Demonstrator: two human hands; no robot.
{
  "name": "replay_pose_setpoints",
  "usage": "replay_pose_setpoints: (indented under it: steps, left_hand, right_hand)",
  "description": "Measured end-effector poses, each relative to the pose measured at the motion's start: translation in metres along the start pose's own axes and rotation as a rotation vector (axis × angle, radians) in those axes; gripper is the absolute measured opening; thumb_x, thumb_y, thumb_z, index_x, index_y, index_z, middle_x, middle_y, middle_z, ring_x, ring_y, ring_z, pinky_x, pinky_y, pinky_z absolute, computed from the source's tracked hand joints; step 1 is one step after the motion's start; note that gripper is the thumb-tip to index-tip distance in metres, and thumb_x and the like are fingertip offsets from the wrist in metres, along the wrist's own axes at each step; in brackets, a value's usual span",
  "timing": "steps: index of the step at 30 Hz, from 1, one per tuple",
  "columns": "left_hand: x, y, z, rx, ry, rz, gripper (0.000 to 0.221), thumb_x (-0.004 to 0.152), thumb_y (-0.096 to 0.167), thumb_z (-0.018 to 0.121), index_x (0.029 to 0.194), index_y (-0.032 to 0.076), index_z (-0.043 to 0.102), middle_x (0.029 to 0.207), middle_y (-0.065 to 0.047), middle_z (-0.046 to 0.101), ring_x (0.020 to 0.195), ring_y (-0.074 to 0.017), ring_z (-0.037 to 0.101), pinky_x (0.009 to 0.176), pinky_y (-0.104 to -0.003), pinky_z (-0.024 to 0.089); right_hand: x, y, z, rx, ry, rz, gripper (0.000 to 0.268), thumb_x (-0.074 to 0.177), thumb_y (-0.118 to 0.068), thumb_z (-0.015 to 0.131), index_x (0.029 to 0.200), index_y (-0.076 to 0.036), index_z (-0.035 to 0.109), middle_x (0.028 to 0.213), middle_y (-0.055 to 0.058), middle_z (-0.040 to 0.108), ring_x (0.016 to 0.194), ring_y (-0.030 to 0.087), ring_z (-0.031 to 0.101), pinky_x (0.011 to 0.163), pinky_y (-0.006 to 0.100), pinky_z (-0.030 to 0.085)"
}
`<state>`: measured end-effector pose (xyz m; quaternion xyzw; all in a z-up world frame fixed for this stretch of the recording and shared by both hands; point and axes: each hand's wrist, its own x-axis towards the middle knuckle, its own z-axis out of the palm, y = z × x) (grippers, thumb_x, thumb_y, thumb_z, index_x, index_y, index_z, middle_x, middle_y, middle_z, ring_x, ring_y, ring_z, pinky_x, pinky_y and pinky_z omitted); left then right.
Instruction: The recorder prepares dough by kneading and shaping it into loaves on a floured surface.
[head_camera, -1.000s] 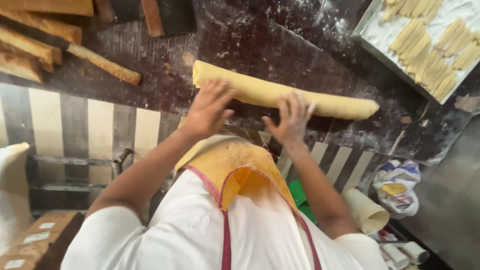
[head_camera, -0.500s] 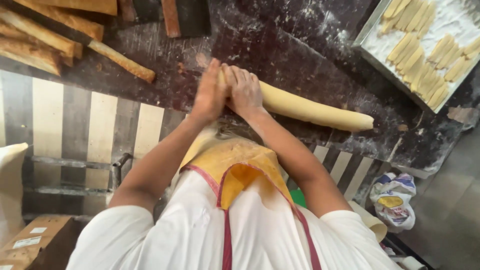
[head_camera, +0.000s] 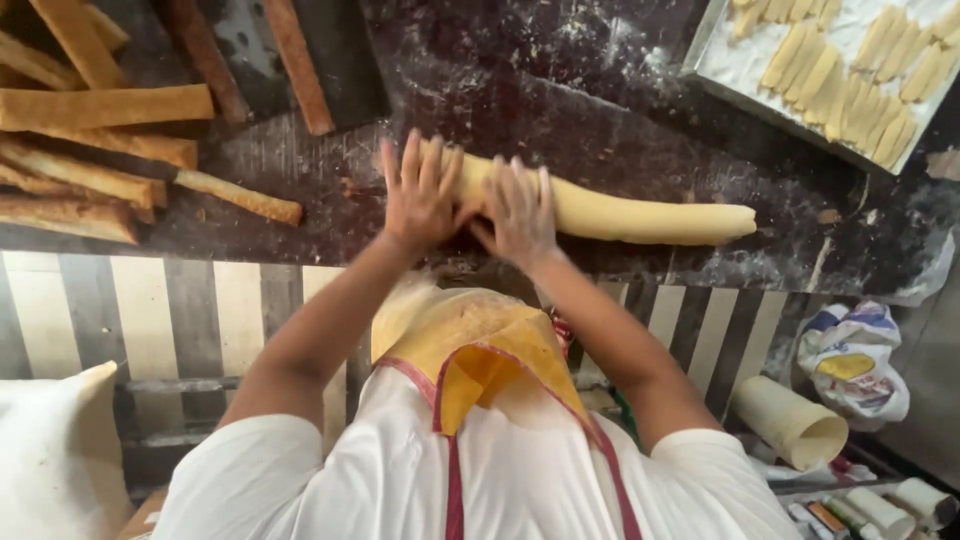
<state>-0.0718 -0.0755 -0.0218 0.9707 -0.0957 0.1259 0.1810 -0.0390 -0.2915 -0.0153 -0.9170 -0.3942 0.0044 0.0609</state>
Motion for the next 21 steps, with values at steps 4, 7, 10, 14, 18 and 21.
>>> replay_pose_setpoints:
  steps: [4,7,10,14,18,21]
  left_hand:
    - [0.088,-0.026,0.018,-0.004,-0.213,-0.107,0.073,0.106,0.069,0.043,0.118,0.003,0.071,0.135,-0.021,0.063,0.142,-0.0445,0.042,0.118,-0.072,0.018]
    - [0.110,-0.035,0.033,-0.032,-0.083,-0.081,0.070,0.111,0.066,0.045,0.123,0.001,0.068,0.150,-0.020,0.057,0.146,-0.0437,0.040,0.118,-0.069,0.020]
    - [0.079,-0.028,0.024,-0.068,-0.121,-0.033,0.072,0.111,0.062,0.048,0.140,-0.002,0.062,0.152,-0.020,0.053,0.148,-0.0458,0.039,0.118,-0.067,0.021]
    - [-0.013,0.003,-0.029,-0.111,-0.056,0.080,0.063,0.110,0.051,0.058,0.147,0.000,0.058,0.155,-0.022,0.051,0.150,-0.0451,0.036,0.124,-0.065,0.021]
    - [-0.090,0.035,-0.030,-0.164,-0.135,0.002,0.048,0.099,0.032,0.068,0.141,0.011,0.062,0.154,-0.015,0.051,0.150,-0.0361,0.038,0.125,-0.065,0.021]
    - [-0.092,0.055,-0.013,-0.156,-0.233,0.078,0.052,0.100,0.034,0.065,0.148,0.016,0.057,0.161,-0.014,0.042,0.154,-0.0357,0.034,0.129,-0.064,0.020]
  right_hand:
    - [0.053,0.081,0.045,0.143,0.085,0.184,0.074,0.102,-0.069,0.039,0.147,-0.011,0.050,0.144,0.017,0.064,0.134,0.033,0.064,0.114,0.050,0.047]
    - [0.081,0.095,-0.008,0.285,0.024,0.415,0.076,0.106,-0.066,0.035,0.150,-0.006,0.048,0.147,0.019,0.059,0.136,0.034,0.058,0.116,0.052,0.044]
    - [0.068,0.091,-0.013,0.038,-0.047,0.406,0.069,0.108,-0.062,0.038,0.154,-0.011,0.048,0.158,0.028,0.040,0.141,0.046,0.039,0.108,0.068,0.027]
    - [-0.018,0.036,-0.028,0.121,-0.255,0.265,0.083,0.101,-0.068,0.042,0.160,-0.009,0.040,0.164,0.020,0.032,0.149,0.040,0.031,0.117,0.069,0.019]
    - [-0.120,0.026,-0.014,0.099,-0.152,0.055,0.069,0.104,-0.063,0.051,0.156,-0.018,0.048,0.167,0.013,0.036,0.154,0.036,0.035,0.126,0.068,0.019]
    - [-0.155,0.035,0.016,0.002,-0.045,0.079,0.065,0.106,-0.062,0.053,0.156,-0.020,0.047,0.167,0.010,0.035,0.155,0.034,0.034,0.126,0.071,0.016]
